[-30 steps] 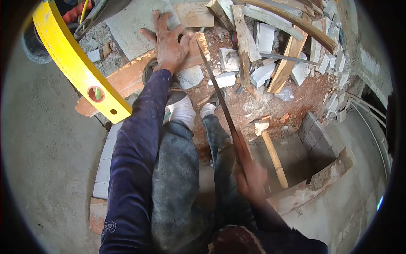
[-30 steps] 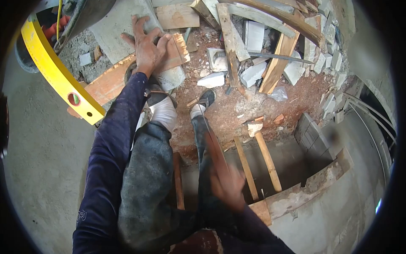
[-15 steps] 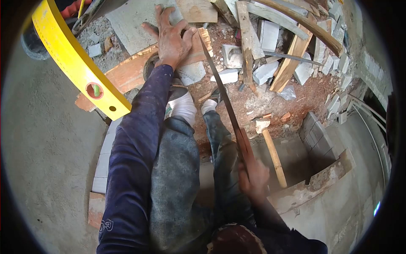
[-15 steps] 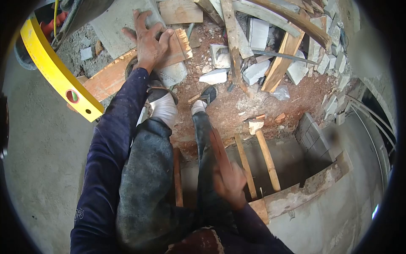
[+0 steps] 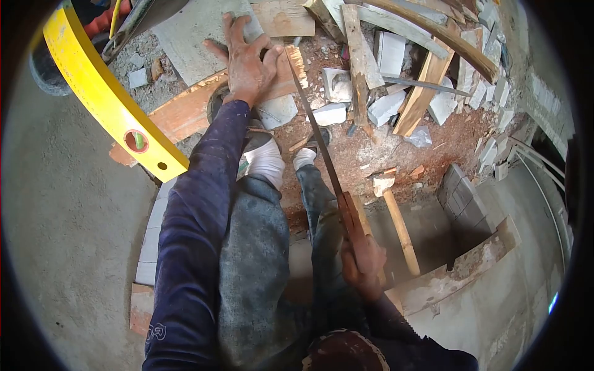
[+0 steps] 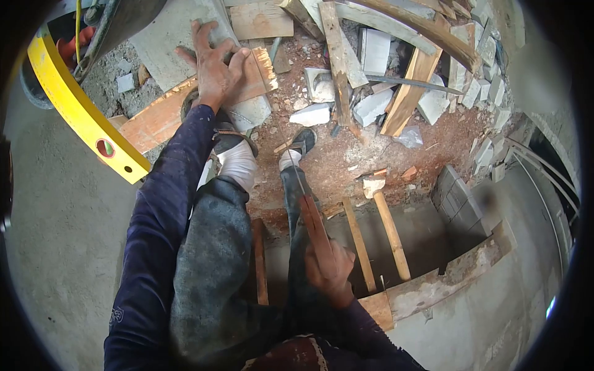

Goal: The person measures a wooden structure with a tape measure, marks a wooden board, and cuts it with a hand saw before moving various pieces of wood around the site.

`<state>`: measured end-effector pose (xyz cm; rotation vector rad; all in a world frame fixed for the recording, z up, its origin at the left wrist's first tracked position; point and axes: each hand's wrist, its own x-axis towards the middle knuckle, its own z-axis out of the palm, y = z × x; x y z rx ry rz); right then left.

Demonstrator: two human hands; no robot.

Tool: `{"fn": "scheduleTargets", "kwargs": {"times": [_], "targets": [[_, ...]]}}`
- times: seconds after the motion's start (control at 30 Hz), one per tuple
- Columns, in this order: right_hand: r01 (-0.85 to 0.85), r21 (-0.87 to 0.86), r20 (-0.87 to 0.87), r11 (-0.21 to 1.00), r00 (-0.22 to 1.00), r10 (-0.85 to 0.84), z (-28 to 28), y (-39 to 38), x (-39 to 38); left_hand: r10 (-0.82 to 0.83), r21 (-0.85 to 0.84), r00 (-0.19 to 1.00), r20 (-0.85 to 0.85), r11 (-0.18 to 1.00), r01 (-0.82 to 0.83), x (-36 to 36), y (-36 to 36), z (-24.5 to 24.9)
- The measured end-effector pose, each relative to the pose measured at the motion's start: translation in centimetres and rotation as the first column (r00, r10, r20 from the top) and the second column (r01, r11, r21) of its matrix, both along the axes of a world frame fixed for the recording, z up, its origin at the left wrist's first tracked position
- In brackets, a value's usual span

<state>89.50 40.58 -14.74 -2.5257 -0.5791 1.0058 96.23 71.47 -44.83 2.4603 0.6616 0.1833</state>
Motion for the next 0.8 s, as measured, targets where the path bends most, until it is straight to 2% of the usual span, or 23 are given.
{"fn": "scheduleTargets", "kwargs": {"times": [0.03,0.1,0.13,0.17,0.2,0.27,0.3,0.33,0.37,0.4,0.43,0.47,0.53,0.57,0.6,0.63,0.7,0.73,0.8], "targets": [[0.0,0.001,-0.005,1.0,1.0,0.0,-0.7,1.0,0.6,0.003,0.006,1.0,0.012,1.0,-0.003,0.0,0.0,-0.2],[0.032,0.143,-0.01,0.989,0.999,-0.031,-5.2,4.8,3.5,0.002,0.008,0.999,0.036,1.0,-0.003,0.3,0.3,-0.4],[-0.034,0.254,0.178,0.967,0.984,-0.012,-10.0,5.1,3.9,0.006,0.0,0.999,0.051,1.0,-0.006,-0.1,-0.1,-0.5],[-0.031,0.381,0.274,0.924,0.958,-0.081,-15.3,6.9,4.9,0.005,-0.004,0.999,0.044,1.0,-0.005,-0.4,-0.5,-0.6],[-0.029,0.382,0.267,0.924,0.96,-0.08,-16.0,8.0,5.0,0.01,0.015,0.999,0.039,1.0,-0.011,-0.7,-0.6,-0.5],[-0.168,0.363,0.47,0.917,0.882,-0.025,-16.8,9.9,5.7,-0.002,0.052,0.998,0.061,0.999,-0.001,0.4,0.3,-0.4],[-0.203,0.419,0.536,0.885,0.842,-0.06,-14.7,8.0,4.7,0.001,0.048,0.998,0.057,0.999,-0.004,0.0,0.0,-0.2],[-0.063,0.298,0.327,0.953,0.944,-0.04,-10.5,6.3,3.3,0.0,0.044,0.998,0.062,0.999,-0.003,0.0,-0.1,-0.3],[0.042,0.147,0.104,0.988,0.993,-0.058,-5.9,5.3,2.7,0.0,0.032,0.999,0.053,0.999,-0.002,0.1,-0.2,0.0],[0.075,-0.041,-0.154,0.996,0.985,-0.08,-1.3,5.2,3.8,0.003,0.031,0.999,0.054,1.0,-0.005,0.0,-0.4,0.1],[0.06,-0.225,-0.39,0.973,0.909,-0.147,1.1,5.5,4.8,0.0,0.019,0.998,0.061,1.0,-0.001,0.0,-0.3,-0.1],[0.056,-0.216,-0.391,0.975,0.91,-0.139,0.2,5.5,4.8,0.001,0.011,0.998,0.064,1.0,-0.002,0.0,-0.1,-0.3],[0.074,-0.04,-0.21,0.996,0.974,-0.08,-2.3,4.8,3.6,-0.01,0.014,0.998,0.057,1.0,0.009,-0.1,0.0,-0.5],[0.015,0.131,0.037,0.991,0.999,-0.02,-6.5,4.7,3.2,-0.005,0.017,0.998,0.066,1.0,0.004,0.1,0.1,-0.5],[-0.082,0.277,0.283,0.957,0.959,0.001,-12.0,5.3,3.3,-0.001,0.018,0.998,0.07,1.0,0.0,-0.1,0.0,-0.4],[-0.074,0.448,0.392,0.891,0.912,-0.121,-16.8,7.2,4.2,-0.009,0.038,0.993,0.119,0.999,0.004,-0.2,0.0,-0.7],[-0.259,0.26,0.45,0.93,0.885,0.12,-18.0,10.7,7.0,-0.003,0.053,0.996,0.084,0.999,-0.001,-0.2,0.2,-0.4],[-0.249,0.254,0.457,0.935,0.883,0.111,-16.4,10.2,6.5,-0.01,0.044,0.999,0.048,0.999,0.008,0.0,0.0,-0.2],[-0.117,0.265,0.335,0.957,0.942,0.022,-10.7,7.2,4.1,-0.005,0.03,0.997,0.078,1.0,0.003,0.5,-0.1,-0.2]]}}
